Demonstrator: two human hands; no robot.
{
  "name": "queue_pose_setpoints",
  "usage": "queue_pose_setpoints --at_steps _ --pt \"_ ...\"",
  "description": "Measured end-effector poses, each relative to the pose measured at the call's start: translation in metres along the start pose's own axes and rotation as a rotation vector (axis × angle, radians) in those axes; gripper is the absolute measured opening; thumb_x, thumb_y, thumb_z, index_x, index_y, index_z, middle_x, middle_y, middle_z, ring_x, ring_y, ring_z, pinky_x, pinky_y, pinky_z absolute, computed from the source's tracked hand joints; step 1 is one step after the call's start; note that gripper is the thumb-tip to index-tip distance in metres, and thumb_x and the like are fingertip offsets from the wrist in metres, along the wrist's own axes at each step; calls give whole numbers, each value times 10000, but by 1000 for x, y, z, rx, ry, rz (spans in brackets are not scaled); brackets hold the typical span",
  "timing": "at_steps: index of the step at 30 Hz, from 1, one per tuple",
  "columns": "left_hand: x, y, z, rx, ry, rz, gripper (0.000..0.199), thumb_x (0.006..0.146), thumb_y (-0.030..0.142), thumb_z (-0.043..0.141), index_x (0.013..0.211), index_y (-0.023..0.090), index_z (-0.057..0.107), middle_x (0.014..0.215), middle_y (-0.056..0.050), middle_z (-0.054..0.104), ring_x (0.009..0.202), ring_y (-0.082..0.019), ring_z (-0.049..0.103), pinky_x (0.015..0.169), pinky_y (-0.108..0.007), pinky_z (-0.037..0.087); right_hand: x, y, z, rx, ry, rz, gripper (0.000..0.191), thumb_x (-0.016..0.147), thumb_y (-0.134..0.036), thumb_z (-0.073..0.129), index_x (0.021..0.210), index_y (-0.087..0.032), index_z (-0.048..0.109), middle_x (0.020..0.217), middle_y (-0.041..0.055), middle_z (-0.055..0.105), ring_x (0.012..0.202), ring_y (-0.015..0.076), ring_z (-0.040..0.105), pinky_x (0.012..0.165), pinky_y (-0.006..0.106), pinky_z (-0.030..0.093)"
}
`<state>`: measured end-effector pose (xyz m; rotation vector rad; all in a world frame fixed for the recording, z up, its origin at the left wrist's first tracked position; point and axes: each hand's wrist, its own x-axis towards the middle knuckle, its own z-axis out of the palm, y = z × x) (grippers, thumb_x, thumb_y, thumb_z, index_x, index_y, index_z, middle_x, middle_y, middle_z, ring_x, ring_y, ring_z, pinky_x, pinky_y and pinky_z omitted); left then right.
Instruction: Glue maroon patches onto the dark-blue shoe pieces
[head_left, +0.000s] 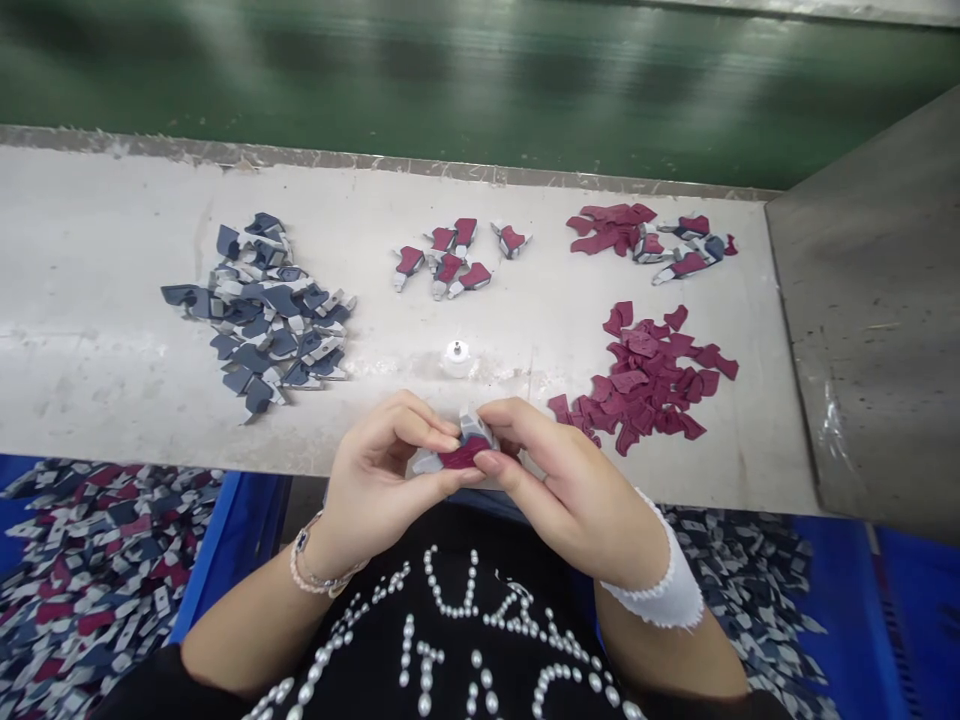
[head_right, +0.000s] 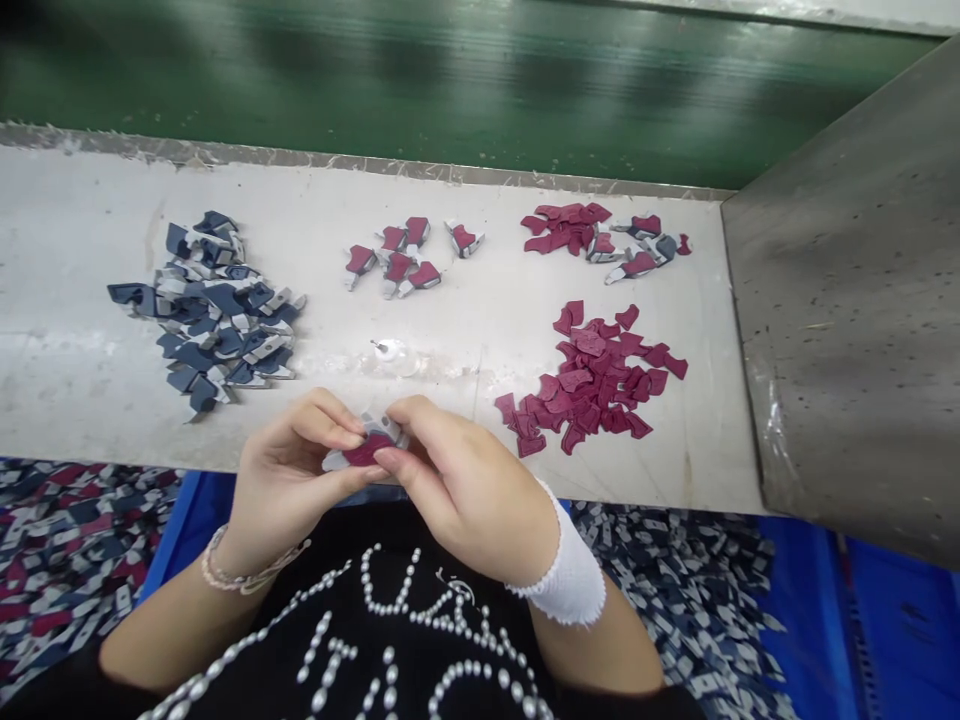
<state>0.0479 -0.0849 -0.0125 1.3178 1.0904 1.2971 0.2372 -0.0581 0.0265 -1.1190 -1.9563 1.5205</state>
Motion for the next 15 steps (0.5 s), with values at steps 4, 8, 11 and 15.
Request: queue_pose_setpoints --at_steps 4,8,11,15 --pt "-1 -3 1 29 14 24 289 699 19 816 845 217 664 853 2 640 825 -125 652 755 -249 607 -1 0 0 -37 57 -30 119 1016 -193 466 1131 -208 494 863 -11 572 764 142 556 714 282 425" --pt "-1 -7 -1 145 -40 -65 274 765 99 789 972 227 664 951 -20 683 896 -146 687 804 -264 618 1 -2 -1 -139 83 29 99 1027 -222 466 1106 -201 522 880 9 595 789 166 571 727 309 424" --pt "-1 -7 -5 281 -87 -87 289 781 172 795 1029 229 658 921 -16 724 837 -153 716 795 -275 621 2 -4 0 -230 59 97 133 1023 -228 472 1119 -186 555 909 38 614 833 203 583 745 346 439" --pt "2 -5 -8 391 -161 -78 198 804 186 773 976 233 687 873 -8 735 787 -159 702 741 -290 596 1 -4 1 -311 19 49 191 991 -159 503 1173 -167 561 996 65 632 919 225 583 791 364 456"
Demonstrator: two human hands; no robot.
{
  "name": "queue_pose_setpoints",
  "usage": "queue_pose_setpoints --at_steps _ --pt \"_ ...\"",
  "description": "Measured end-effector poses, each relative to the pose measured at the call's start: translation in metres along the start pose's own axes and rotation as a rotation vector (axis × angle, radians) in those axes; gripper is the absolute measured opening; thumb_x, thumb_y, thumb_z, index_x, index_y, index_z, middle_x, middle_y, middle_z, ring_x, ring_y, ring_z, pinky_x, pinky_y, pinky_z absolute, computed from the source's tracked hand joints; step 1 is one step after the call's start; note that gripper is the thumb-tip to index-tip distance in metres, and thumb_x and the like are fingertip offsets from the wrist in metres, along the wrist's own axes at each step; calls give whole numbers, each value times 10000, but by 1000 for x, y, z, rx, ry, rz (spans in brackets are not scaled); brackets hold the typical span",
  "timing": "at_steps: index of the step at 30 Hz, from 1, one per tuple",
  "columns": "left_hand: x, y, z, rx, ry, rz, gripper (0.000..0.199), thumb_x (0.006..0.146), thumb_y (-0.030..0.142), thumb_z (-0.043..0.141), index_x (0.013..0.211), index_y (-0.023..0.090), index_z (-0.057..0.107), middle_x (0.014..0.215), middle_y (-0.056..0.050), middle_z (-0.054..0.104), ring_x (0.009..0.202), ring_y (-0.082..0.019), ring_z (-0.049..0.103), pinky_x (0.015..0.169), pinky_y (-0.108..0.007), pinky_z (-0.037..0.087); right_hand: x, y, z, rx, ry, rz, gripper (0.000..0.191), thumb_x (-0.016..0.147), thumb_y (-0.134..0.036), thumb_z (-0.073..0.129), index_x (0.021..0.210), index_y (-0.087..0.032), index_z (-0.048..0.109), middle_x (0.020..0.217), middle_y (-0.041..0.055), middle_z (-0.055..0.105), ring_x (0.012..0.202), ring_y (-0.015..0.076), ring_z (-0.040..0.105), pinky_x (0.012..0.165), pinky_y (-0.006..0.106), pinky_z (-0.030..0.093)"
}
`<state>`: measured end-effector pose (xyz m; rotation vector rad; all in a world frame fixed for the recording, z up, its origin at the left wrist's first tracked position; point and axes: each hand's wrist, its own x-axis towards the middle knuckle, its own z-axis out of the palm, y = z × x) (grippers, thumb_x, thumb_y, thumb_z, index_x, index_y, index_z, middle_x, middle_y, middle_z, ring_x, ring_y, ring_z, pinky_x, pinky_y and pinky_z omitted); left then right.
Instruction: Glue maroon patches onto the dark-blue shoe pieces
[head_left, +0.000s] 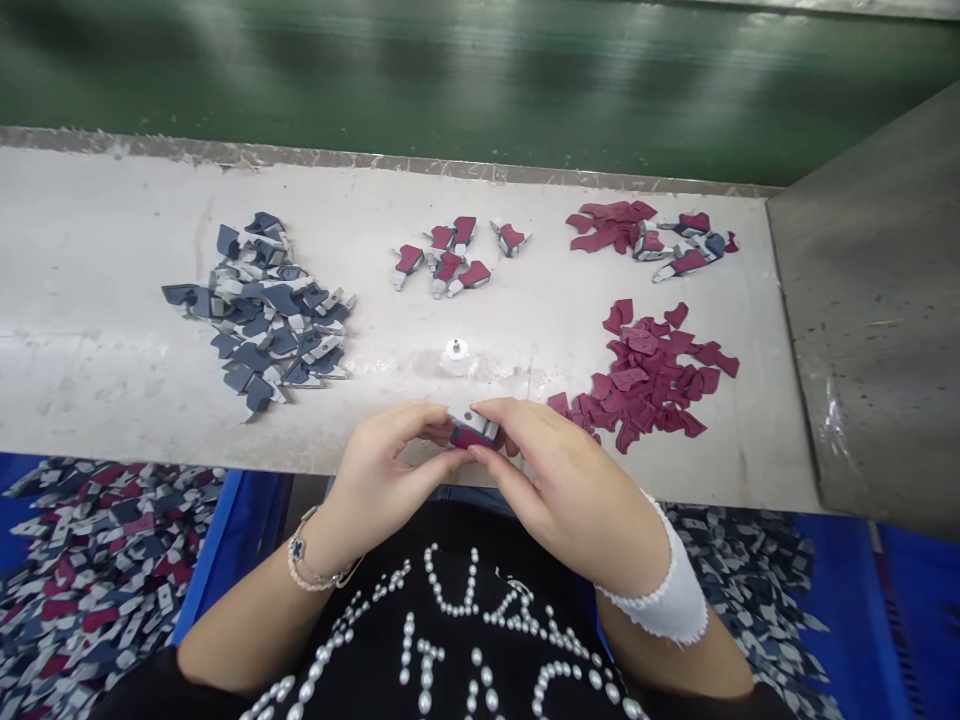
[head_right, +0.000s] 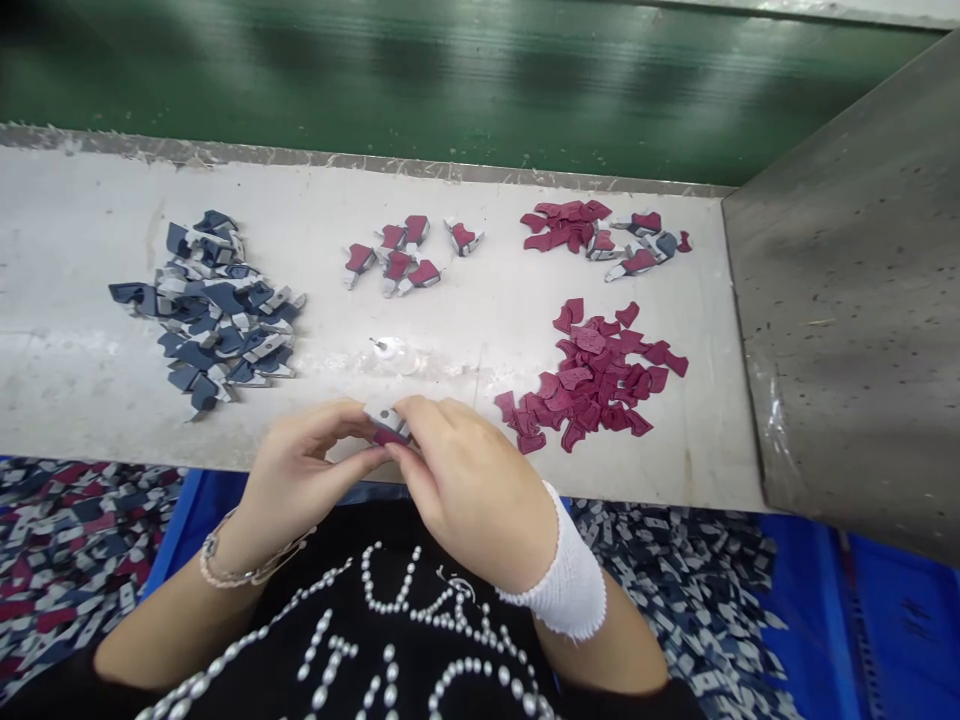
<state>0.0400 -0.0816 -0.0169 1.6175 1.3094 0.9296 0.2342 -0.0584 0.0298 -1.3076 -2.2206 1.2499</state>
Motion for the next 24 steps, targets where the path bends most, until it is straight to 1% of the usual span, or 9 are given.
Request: queue_pose_setpoints --at_steps 4,7,9,12,14,15,17,19,24 --pt "0 3 -1 5 25 28 224 761 196 811 956 243 712 812 -2 728 704 -161 664 655 -296 561 -3 2 -3 33 -36 -150 233 967 -61 490 1157 -155 585 1042 55 649 970 203 570 831 322 451" --pt "-2 5 -1 -88 34 -46 214 707 192 852 878 227 729 788 -9 736 699 -170 672 637 -290 559 -4 3 -7 19 -48 -206 264 966 -46 472 1181 -135 596 1006 63 645 947 206 565 799 311 450" --pt "-1 5 -1 -236 -6 -139 213 696 185 858 867 225 737 796 -13 744 712 -172 688 655 -284 580 -3 2 -9 24 -59 -211 249 968 -51 469 1161 -132 602 996 69 643 945 210 569 791 313 447" --pt "1 1 -2 -548 -167 -336 220 697 206 862 880 214 741 750 -15 737 674 -167 703 641 -274 607 1 0 -12 99 -94 -123 156 1013 -154 465 1085 -154 604 938 50 655 859 193 593 746 314 444" --pt "3 -3 -2 -715 -268 -439 245 680 247 878 883 208 746 722 -18 730 650 -171 707 637 -287 622 3 -2 -14 176 -125 -26 175 1045 -246 438 1035 -177 598 865 21 663 765 171 603 681 306 437" --pt "3 -5 -2 -775 -296 -468 259 667 278 887 876 210 749 720 -20 729 644 -173 708 642 -298 629 5 -4 -15 216 -136 14 194 1054 -272 423 1018 -185 593 840 9 669 742 163 609 660 301 434" --pt "5 -8 -2 -860 -337 -499 294 642 344 900 867 221 757 717 -23 730 637 -181 716 644 -310 639 6 -6 -16 288 -144 51 201 1057 -287 421 972 -195 578 817 -4 684 737 155 629 646 290 437" --pt "5 -10 -2 -905 -366 -507 316 623 402 902 846 230 760 687 -23 722 612 -188 718 607 -300 636 8 -7 -15 320 -137 60 203 1054 -288 431 927 -199 560 800 -8 691 734 155 638 640 285 436" --pt "4 -11 -3 -956 -419 -486 328 642 463 875 840 232 755 666 -33 715 586 -203 718 533 -282 606 8 -12 -14 278 -133 66 197 1049 -283 428 918 -199 550 798 -8 683 744 163 619 646 296 414"
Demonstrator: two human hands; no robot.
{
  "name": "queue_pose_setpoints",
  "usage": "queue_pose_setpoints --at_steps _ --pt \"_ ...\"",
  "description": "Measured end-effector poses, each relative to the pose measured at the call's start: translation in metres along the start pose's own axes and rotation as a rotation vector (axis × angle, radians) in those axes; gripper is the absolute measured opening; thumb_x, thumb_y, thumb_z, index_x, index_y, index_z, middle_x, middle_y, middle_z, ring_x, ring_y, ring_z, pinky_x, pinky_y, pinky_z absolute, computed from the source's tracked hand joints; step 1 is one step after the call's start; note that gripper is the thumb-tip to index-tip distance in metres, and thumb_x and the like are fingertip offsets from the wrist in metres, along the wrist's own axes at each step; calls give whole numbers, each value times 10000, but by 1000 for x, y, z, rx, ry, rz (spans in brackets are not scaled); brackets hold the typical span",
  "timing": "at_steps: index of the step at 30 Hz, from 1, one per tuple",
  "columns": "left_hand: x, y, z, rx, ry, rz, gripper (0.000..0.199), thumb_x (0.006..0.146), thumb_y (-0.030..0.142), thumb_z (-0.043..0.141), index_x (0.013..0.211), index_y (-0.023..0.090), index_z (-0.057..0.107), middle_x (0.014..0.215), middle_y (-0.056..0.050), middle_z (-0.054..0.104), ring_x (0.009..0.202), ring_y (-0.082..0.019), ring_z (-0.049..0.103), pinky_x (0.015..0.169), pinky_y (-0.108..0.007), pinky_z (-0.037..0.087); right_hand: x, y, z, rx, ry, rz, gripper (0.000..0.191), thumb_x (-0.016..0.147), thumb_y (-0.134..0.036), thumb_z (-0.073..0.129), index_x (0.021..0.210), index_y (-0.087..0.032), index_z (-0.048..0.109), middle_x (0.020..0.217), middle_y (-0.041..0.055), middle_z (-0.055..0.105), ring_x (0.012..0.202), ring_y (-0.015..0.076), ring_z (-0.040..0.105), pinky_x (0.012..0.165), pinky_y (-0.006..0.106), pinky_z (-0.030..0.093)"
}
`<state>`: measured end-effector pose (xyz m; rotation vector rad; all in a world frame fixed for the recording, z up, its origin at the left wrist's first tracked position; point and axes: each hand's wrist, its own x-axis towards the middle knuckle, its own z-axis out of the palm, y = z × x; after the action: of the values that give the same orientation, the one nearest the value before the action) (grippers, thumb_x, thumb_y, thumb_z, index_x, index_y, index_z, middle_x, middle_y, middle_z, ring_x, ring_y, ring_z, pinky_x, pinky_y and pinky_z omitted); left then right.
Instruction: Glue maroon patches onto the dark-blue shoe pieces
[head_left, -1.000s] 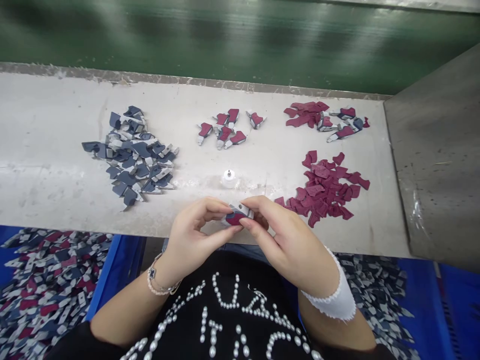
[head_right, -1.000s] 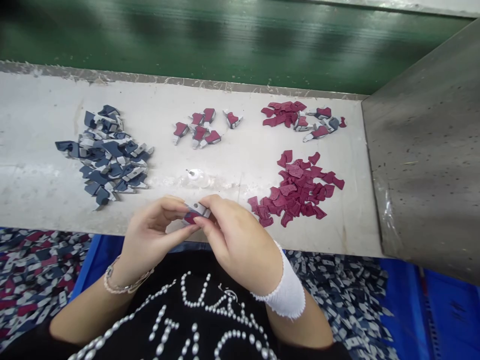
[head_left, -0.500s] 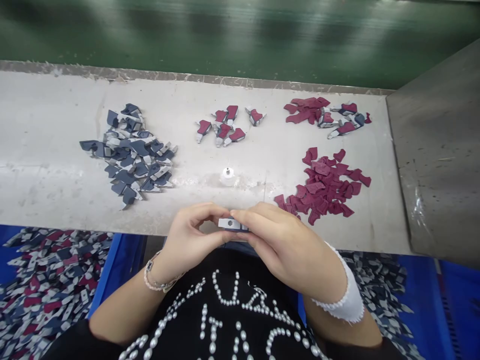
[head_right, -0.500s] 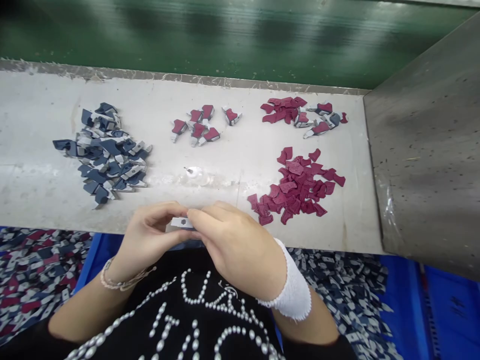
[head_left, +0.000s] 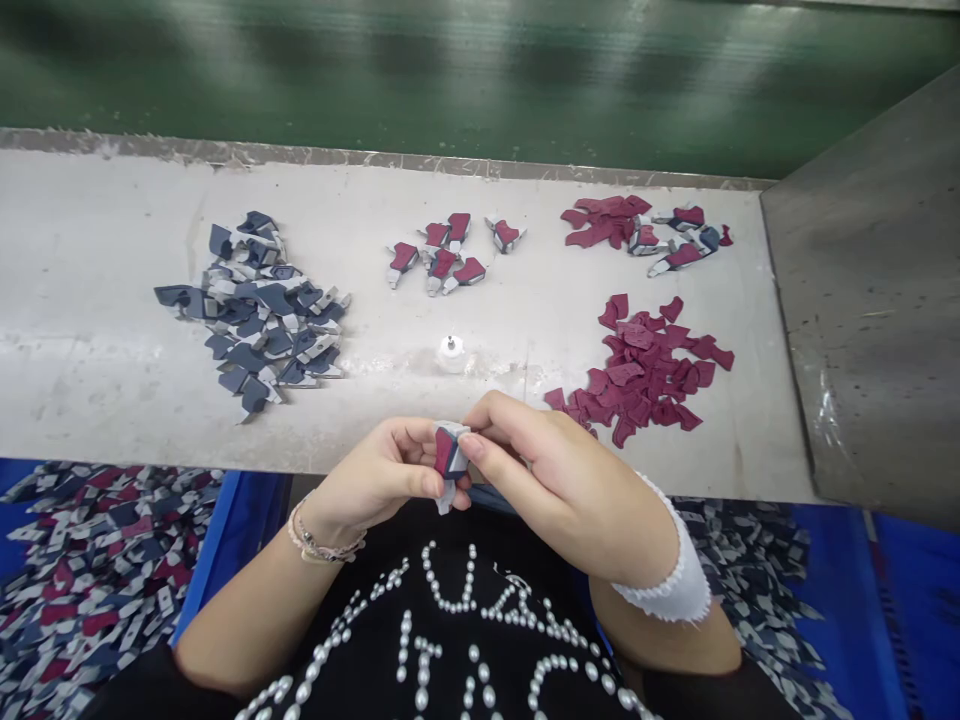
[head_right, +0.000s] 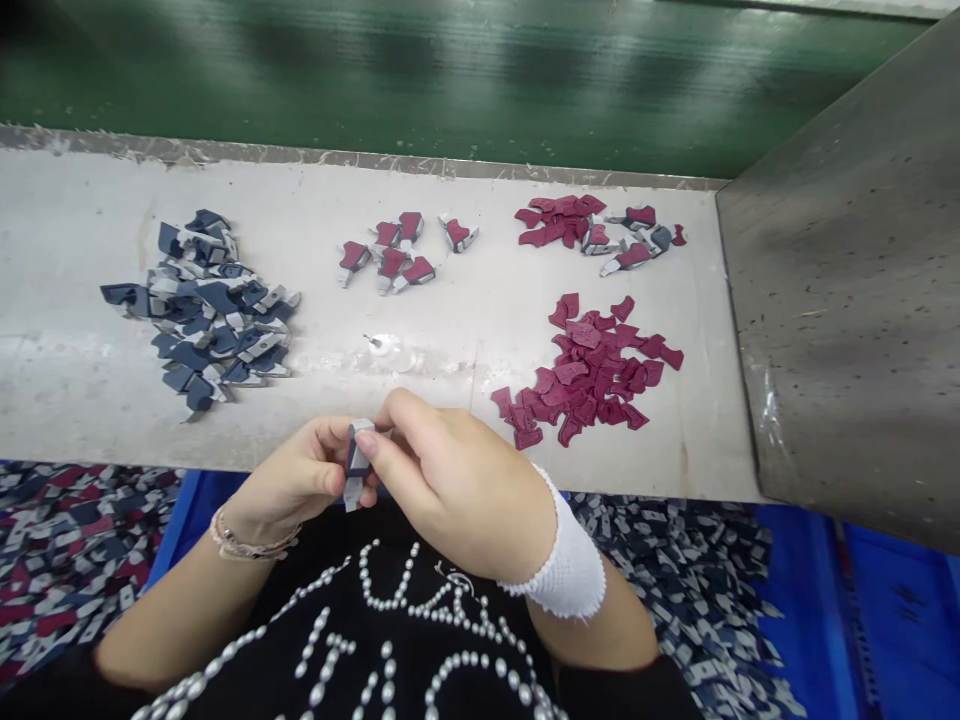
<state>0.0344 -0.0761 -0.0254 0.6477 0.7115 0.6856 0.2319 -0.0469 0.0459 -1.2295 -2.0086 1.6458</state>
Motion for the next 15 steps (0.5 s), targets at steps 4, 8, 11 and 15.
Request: queue_pose_setpoints --at_steps 4,8,11,15 --pt "-2 0 1 -8 -55 3 284 699 447 846 833 223 735 693 -30 706 601 -178 701 554 -268 585 -2 -4 1 12 -34 -8 185 1046 -295 430 941 -198 547 795 -20 676 731 154 607 639 293 407" --pt "-4 0 5 107 52 23 221 716 264 857 872 204 713 774 -21 689 711 -153 673 669 -252 568 -6 -3 4 -126 -26 -36 124 998 -306 517 938 -198 532 783 -14 595 682 156 546 581 290 364" --pt "-9 -1 10 166 115 32 211 687 175 863 778 182 672 725 7 659 675 -123 633 647 -221 537 -8 2 9 -197 -31 -138 136 1004 -224 478 873 -196 498 803 -5 565 727 157 533 625 289 383" --pt "-15 4 6 298 176 61 232 685 211 862 728 171 637 692 5 659 658 -132 629 625 -225 530 -11 -2 10 -255 -23 -140 133 1017 -238 455 987 -181 572 885 32 627 817 189 591 698 316 466"
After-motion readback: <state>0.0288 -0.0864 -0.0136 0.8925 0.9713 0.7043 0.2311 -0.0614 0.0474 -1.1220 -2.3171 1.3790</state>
